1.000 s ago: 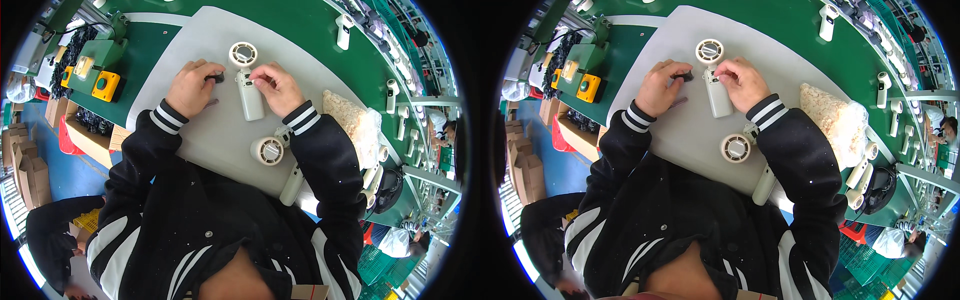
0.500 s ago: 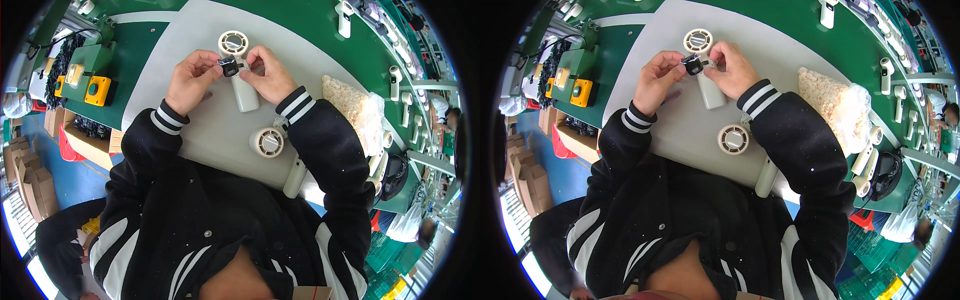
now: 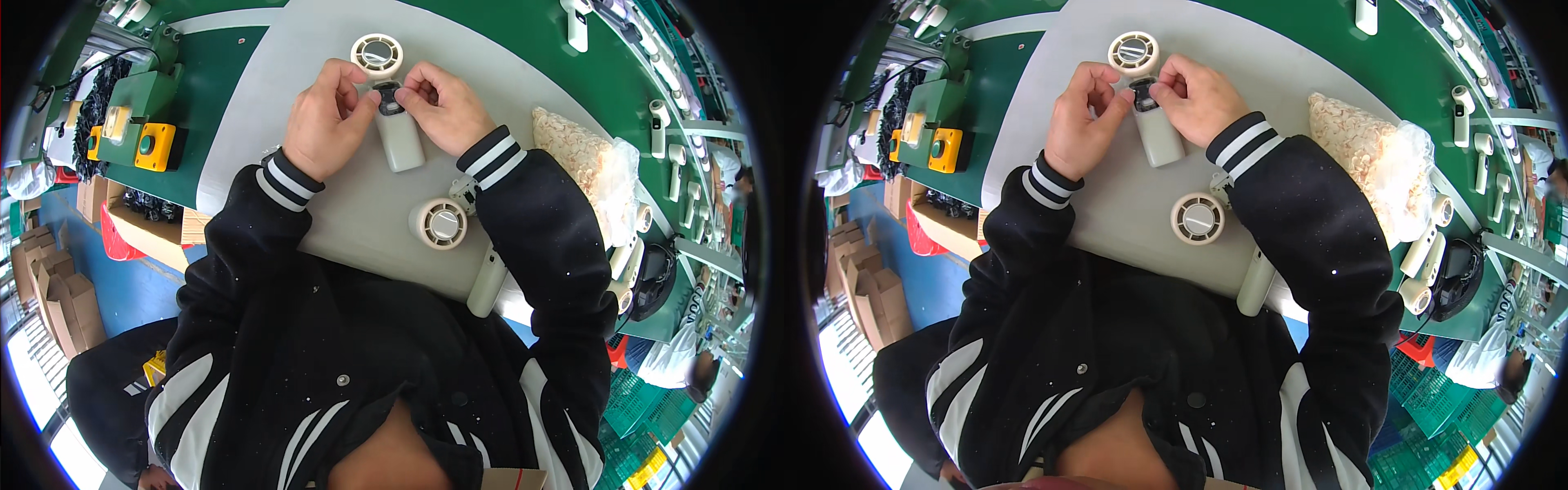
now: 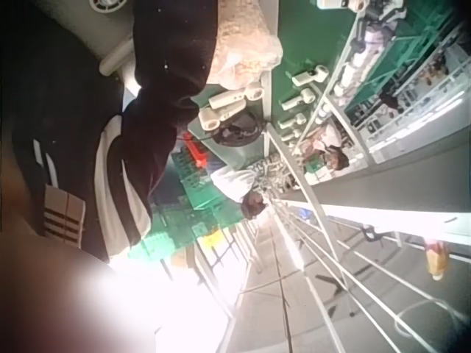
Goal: Manually assembling handheld fans by placing internal components and buttons into plastic housings at a factory workstation.
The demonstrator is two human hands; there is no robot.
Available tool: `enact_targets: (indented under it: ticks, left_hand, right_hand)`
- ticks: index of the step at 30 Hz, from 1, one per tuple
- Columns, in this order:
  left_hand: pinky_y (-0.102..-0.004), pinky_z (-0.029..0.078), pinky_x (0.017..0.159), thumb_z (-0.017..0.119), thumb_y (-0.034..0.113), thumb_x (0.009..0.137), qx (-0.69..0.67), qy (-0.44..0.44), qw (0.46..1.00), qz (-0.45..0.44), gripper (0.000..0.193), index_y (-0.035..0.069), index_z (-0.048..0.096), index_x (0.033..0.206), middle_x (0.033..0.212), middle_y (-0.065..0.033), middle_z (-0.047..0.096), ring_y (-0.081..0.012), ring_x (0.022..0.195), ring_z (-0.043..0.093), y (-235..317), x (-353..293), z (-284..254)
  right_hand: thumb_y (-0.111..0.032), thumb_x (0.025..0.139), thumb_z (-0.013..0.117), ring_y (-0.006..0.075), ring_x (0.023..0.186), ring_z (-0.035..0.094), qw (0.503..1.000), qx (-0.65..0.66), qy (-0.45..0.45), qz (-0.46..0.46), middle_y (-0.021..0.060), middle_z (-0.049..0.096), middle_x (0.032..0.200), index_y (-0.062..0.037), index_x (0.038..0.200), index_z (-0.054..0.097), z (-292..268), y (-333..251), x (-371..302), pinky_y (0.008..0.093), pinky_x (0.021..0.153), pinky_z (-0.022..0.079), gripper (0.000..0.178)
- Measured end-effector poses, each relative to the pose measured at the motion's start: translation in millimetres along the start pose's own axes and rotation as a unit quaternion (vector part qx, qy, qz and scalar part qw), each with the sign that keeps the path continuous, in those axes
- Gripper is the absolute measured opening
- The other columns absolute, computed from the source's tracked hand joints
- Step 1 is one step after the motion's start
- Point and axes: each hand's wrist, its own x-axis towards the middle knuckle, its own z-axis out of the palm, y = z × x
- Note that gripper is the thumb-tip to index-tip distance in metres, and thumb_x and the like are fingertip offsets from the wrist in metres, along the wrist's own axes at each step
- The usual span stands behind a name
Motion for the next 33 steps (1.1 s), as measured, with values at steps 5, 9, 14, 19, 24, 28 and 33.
enact_targets:
  ticks: [5,9,14,19,24,28,33]
  left_hand:
    - [-0.0303,0.039,0.072,0.063,0.024,0.089,0.227,0.016,0.972,0.052,0.025,0.008,0.059,0.106,0.074,-0.0024,0.057,-0.018,0.068,0.055,-2.0,0.7,5.5]
    - [-0.0326,0.04,0.072,0.06,0.028,0.091,0.256,0.014,0.962,0.095,0.031,0.006,0.059,0.113,0.08,-0.0055,0.061,-0.0202,0.07,0.056,-3.6,1.0,7.6]
    - [-0.0321,0.046,0.065,0.059,0.013,0.091,-0.029,0.022,0.998,0.045,0.03,0.002,0.055,0.119,0.088,-0.0092,0.061,-0.0202,0.07,0.054,1.0,5.6,27.0]
    - [-0.0303,0.048,0.068,0.058,0.005,0.09,-0.075,0.036,0.991,0.104,0.032,0.001,0.053,0.121,0.095,-0.0105,0.058,-0.0202,0.073,0.054,14.2,13.5,28.7]
    - [-0.0297,0.048,0.074,0.06,0.003,0.088,-0.088,0.043,0.979,0.178,0.03,0.001,0.055,0.118,0.098,-0.0096,0.056,-0.0203,0.077,0.053,36.3,25.5,21.2]
    - [-0.0304,0.047,0.078,0.062,0.003,0.086,-0.134,0.03,0.967,0.216,0.025,0.002,0.06,0.111,0.097,-0.0077,0.056,-0.0206,0.08,0.053,55.2,38.9,15.8]
    - [-0.0302,0.049,0.076,0.066,0.006,0.084,-0.126,-0.039,0.969,0.207,0.02,0.0,0.064,0.103,0.094,-0.0075,0.061,-0.0199,0.081,0.058,71.1,66.0,27.4]
  right_hand:
    - [-0.016,0.094,0.054,0.0163,0.071,0.053,0.997,-0.068,0.019,0.021,0.0042,0.059,0.083,-0.0049,0.103,0.056,3.4,-1.3,-2.5,0.029,0.066,0.044,0.014]
    - [-0.019,0.099,0.046,0.0227,0.083,0.06,0.987,-0.16,0.0,-0.013,0.0085,0.066,0.103,-0.0047,0.118,0.053,5.4,-7.2,-5.2,0.0334,0.076,0.047,0.025]
    - [-0.009,0.097,0.049,0.0185,0.085,0.057,0.998,-0.012,0.041,-0.052,0.0074,0.061,0.103,-0.0053,0.121,0.05,3.1,0.4,-5.6,0.0303,0.077,0.047,0.025]
    - [-0.003,0.094,0.053,0.0154,0.086,0.056,0.986,0.103,0.094,-0.092,0.0074,0.06,0.103,-0.0035,0.122,0.05,-4.4,-12.6,-11.0,0.0276,0.077,0.047,0.028]
    - [-0.002,0.092,0.057,0.0142,0.09,0.058,0.964,0.185,0.116,-0.155,0.0091,0.062,0.105,-0.0002,0.12,0.054,-16.0,-21.5,-12.9,0.026,0.08,0.048,0.028]
    - [-0.004,0.093,0.059,0.0145,0.094,0.06,0.944,0.23,0.111,-0.212,0.0115,0.064,0.109,0.0027,0.118,0.058,-28.0,-21.8,-11.8,0.0254,0.083,0.049,0.026]
    - [-0.009,0.094,0.059,0.0188,0.101,0.059,0.948,0.258,0.159,-0.1,0.0145,0.061,0.117,0.0025,0.127,0.052,-48.6,-13.0,-20.2,0.029,0.09,0.048,0.035]
